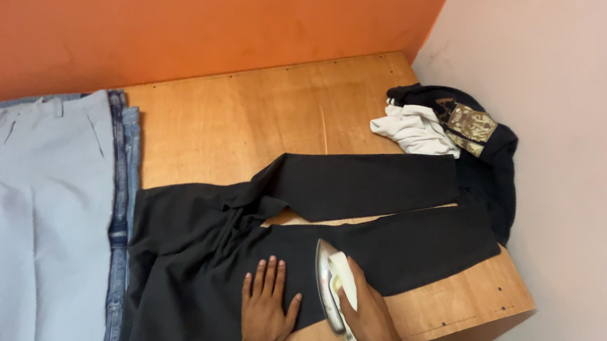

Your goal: The person irons a pair of black trousers laid flat on a wooden table. They use a white electric iron to smooth the fabric, moving it back and forth along the legs and waist area while holding the garment steady with the other hand.

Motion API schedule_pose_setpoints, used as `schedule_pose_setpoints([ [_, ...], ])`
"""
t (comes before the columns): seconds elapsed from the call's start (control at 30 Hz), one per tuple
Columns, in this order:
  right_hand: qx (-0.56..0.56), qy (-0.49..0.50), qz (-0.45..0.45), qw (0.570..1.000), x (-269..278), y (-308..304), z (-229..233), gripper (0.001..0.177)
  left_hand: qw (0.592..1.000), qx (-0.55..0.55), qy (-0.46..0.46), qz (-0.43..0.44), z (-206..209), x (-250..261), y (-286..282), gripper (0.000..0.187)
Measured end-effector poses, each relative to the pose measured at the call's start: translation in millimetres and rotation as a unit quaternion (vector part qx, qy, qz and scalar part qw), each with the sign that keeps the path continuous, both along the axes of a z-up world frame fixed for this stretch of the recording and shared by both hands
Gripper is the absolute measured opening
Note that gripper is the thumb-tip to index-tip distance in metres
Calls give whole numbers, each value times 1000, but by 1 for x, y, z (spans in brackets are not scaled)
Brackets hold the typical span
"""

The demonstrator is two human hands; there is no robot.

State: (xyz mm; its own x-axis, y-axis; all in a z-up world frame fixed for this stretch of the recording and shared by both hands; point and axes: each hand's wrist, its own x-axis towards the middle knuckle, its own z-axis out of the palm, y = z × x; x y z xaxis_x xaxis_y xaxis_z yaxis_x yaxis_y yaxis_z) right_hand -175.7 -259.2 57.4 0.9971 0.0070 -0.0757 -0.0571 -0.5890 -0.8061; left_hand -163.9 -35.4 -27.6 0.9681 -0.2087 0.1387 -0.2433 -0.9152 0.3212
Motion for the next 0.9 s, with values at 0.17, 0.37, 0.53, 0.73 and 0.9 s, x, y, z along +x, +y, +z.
schedule_pose_setpoints([
  [0.17,6,-19,14,1000,61,14,-4,64,997,-10,-69,19,4,9,14,75],
  [0.37,27,32,14,999,71,-2,14,65,999,-13,20,-26,3,29,-10,68],
  [0.53,0,-9,-1,1000,19,-32,27,63,996,-37,44,-75,-1,22,-41,67],
  [0.73,11,134,-79,988,-31,-51,29,67,994,-4,-33,-101,-3,-8,-4,70],
  [0.9,4,86,-51,995,-32,-44,29,70,997,-19,26,-69,5,-4,1,71],
])
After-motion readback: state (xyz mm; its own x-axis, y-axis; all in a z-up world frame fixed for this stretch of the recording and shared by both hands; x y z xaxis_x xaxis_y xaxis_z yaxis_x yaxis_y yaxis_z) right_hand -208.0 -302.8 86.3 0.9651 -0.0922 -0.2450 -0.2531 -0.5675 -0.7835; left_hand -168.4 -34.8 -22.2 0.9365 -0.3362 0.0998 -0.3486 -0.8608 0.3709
